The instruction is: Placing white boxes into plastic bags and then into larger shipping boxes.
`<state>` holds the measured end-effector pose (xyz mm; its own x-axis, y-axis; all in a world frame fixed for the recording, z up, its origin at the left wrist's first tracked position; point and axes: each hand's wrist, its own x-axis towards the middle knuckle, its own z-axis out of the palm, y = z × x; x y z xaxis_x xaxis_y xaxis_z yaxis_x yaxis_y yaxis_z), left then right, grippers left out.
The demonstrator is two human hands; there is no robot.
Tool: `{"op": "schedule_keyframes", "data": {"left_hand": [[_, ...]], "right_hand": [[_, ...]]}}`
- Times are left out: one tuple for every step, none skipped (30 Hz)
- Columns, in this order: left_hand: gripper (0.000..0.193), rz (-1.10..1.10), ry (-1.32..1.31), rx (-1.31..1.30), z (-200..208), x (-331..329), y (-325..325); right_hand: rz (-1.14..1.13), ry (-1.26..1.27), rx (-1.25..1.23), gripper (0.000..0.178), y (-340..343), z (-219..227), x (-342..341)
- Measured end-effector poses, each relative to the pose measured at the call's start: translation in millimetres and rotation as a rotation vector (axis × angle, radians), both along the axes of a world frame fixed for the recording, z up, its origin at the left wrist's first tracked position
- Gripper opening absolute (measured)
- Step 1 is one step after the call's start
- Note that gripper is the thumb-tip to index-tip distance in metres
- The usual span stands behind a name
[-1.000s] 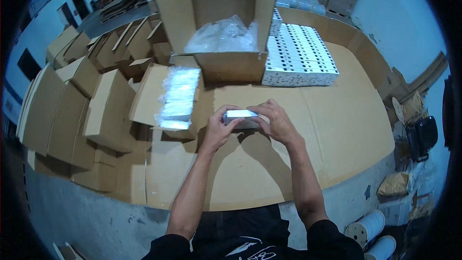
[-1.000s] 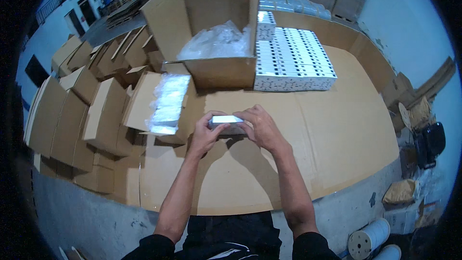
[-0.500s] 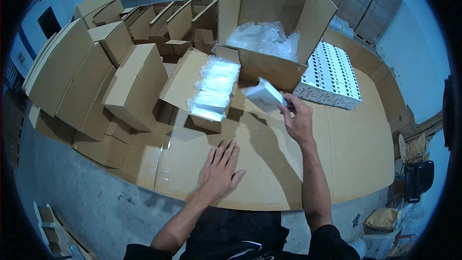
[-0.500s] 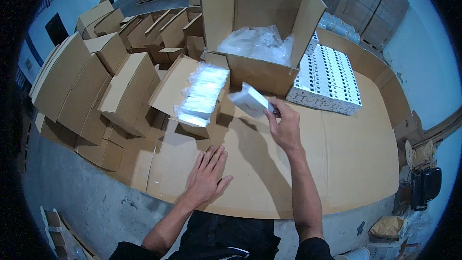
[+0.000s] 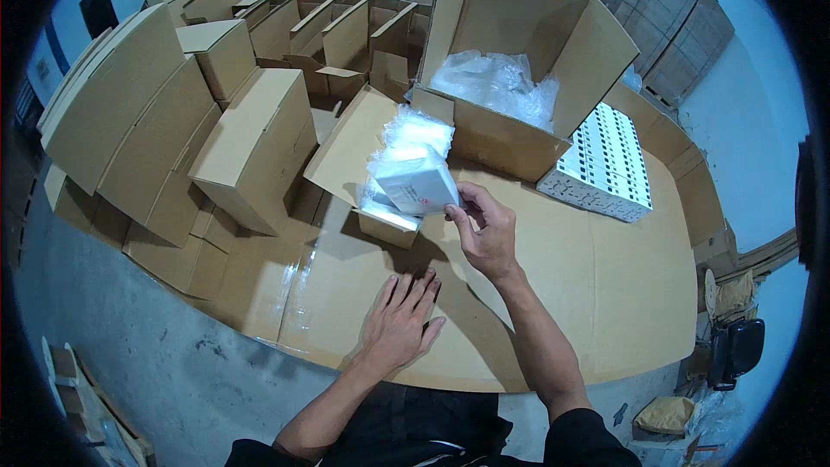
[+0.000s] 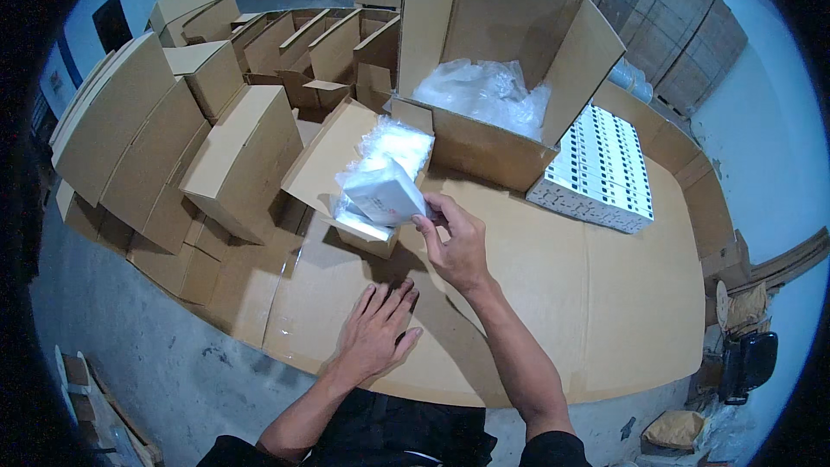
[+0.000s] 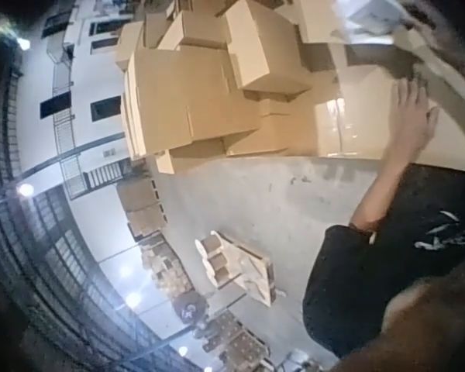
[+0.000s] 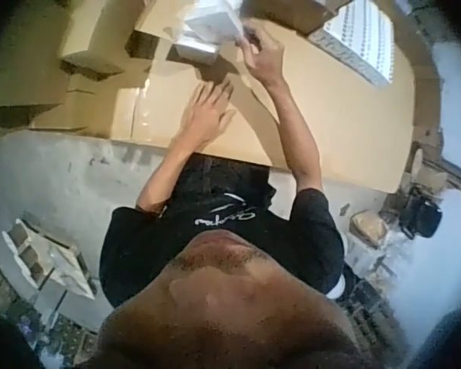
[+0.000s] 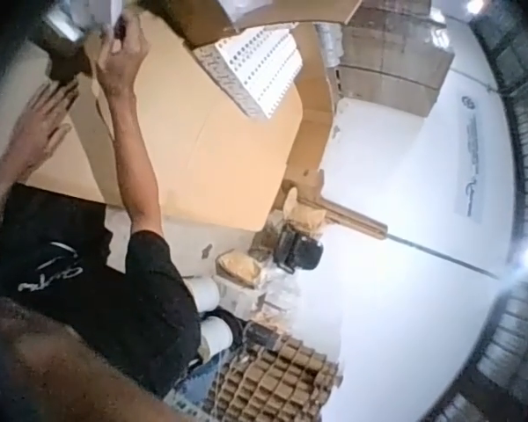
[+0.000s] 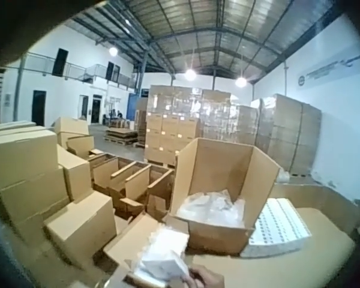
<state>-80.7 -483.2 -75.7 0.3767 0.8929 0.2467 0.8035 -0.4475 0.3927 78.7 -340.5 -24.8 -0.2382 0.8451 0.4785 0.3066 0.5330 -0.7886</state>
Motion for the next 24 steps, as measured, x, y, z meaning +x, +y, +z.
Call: {"op": "schedule_keyframes", "data": {"left_hand": [[0.063,-0.003,-0.004,-0.002,0,0,1],[0.063,-0.004,-0.006,-0.008,0,0,1],[0.063,-0.005,-0.005,-0.011,1,0,2],[0.063,-0.008,-0.006,-0.011,2,0,2],[0.064,-0.006,-0.011,-0.014,2,1,2],[0.064,-0.001,-0.014,-0.018,2,1,2],[0.064,-0.001,-0.014,-0.019,2,0,2],[0.064,0.002,-0.019,-0.024,2,0,2],[0.065,0.004,-0.024,-0.031,1,0,1],[0.065,0.002,-0.023,-0.033,0,0,1],[0.065,0.003,-0.031,-0.031,0,0,1],[0.066,0.005,-0.037,-0.028,-1,-1,2],[0.066,0.005,-0.035,-0.028,-2,-1,2],[0.066,0.006,-0.046,-0.023,-3,0,2],[0.066,0.003,-0.057,-0.017,-4,1,3],[0.066,0.0,-0.055,-0.016,-3,1,4],[0.066,-0.003,-0.048,-0.014,-2,2,4],[0.065,-0.003,-0.042,-0.017,-2,3,2],[0.065,-0.003,-0.04,-0.021,-2,2,2],[0.064,0.0,-0.041,-0.025,-2,2,1],[0.063,0.001,-0.04,-0.023,-2,-1,3],[0.063,0.0,-0.037,-0.021,-2,-1,3],[0.062,0.002,-0.04,-0.028,-3,1,2],[0.061,0.006,-0.046,-0.035,-3,3,3]], "right_hand": [[-0.003,-0.004,-0.002,0.031,-1,4,0],[-0.008,-0.079,0.079,0.034,-3,10,0],[-0.013,-0.153,0.163,0.037,-4,15,0],[-0.016,-0.154,0.163,0.037,-3,16,-1],[0.009,-0.188,0.25,0.041,-1,17,-1],[0.037,-0.22,0.335,0.046,0,18,-3],[0.037,-0.22,0.335,0.046,0,22,-4],[0.061,-0.319,0.298,0.049,0,28,-5],[0.084,-0.418,0.258,0.051,-1,33,-6],[0.083,-0.418,0.255,0.051,1,35,-9],[0.106,-0.474,0.268,0.051,3,37,-13],[0.129,-0.529,0.283,0.051,6,40,-16],[0.129,-0.526,0.282,0.051,9,44,-16],[0.176,-0.549,0.256,0.049,13,49,-15],[0.22,-0.573,0.229,0.048,16,53,-14],[0.216,-0.57,0.23,0.048,18,56,-16],[0.22,-0.619,0.218,0.048,19,58,-18],[0.228,-0.667,0.201,0.048,19,58,-19],[0.229,-0.666,0.197,0.048,19,57,-23],[0.262,-0.699,0.179,0.046,19,56,-29],[0.291,-0.731,0.166,0.044,21,55,-34],[0.289,-0.728,0.168,0.044,22,49,-31],[0.305,-0.643,0.299,0.046,23,39,-26],[0.322,-0.558,0.431,0.049,24,32,-21]]}}
